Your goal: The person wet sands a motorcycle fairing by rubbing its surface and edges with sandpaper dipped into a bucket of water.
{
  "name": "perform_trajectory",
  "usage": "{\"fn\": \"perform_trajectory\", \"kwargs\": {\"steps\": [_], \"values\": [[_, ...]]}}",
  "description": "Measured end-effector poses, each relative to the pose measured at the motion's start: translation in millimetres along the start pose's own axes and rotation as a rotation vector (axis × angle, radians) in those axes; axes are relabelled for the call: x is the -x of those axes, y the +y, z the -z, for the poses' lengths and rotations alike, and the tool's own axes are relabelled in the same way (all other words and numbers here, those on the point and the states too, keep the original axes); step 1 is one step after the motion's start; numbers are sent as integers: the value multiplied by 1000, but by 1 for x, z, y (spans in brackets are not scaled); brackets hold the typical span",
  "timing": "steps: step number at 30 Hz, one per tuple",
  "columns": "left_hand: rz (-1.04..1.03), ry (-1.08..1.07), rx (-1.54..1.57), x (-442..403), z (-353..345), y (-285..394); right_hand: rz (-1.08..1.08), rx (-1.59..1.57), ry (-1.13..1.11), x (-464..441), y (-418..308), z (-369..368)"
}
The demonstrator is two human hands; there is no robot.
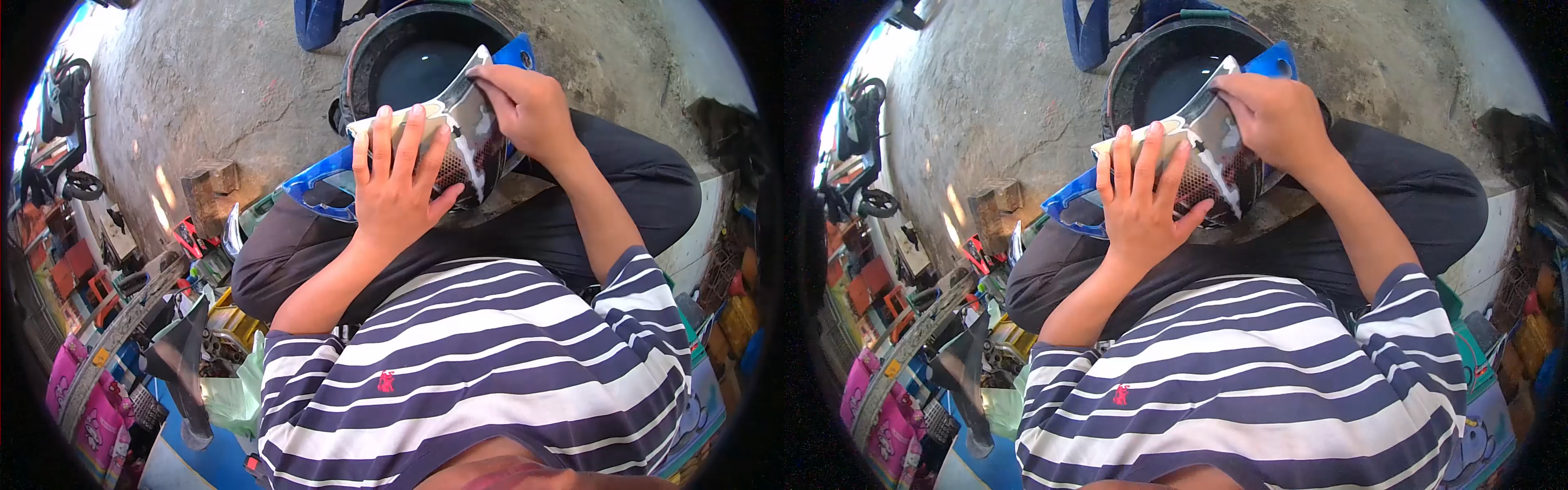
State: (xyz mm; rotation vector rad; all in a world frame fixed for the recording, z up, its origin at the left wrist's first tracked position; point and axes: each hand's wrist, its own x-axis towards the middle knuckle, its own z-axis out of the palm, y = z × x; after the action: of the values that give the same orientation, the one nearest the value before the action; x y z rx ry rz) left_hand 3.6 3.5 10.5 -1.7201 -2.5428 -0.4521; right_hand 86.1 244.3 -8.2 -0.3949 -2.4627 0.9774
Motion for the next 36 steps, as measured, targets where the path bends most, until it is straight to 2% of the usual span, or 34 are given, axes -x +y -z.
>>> {"fn": "perform_trajectory", "kwargs": {"steps": [4,7,8,11,12,15,17,19,20,23,24,27,28,32,36], "values": [[-2,13,-11,1,-5,1,190,84,-208,9,-41,5],[-23,11,-40,1,-3,-1,-6,-9,-64,5,-14,2],[-19,4,-40,3,-3,0,0,-61,-5,4,-2,-4],[-15,13,-38,1,-6,2,199,4,-147,10,-32,-2],[-15,14,-38,1,-6,2,186,29,-202,9,-40,2],[-21,7,-48,3,-5,1,-36,-19,-44,3,-10,-1],[-17,17,-48,0,-6,0,47,-6,-84,3,-9,1],[-13,2,-40,3,-7,0,181,1,-187,16,-40,0],[-17,8,-44,1,-6,0,182,24,-201,15,-43,2],[-24,2,-54,5,-2,-1,-154,-70,7,9,-4,-1],[-26,8,-54,6,-3,-1,-182,-72,3,3,3,4],[-23,12,-44,2,-6,0,133,55,-62,22,-25,-6],[-19,5,-41,2,-5,1,136,42,-98,22,-35,-5],[-31,26,-56,2,-6,-1,-232,3,32,4,10,2],[-21,5,-64,3,-6,0,137,46,-114,21,-19,-3]]}}
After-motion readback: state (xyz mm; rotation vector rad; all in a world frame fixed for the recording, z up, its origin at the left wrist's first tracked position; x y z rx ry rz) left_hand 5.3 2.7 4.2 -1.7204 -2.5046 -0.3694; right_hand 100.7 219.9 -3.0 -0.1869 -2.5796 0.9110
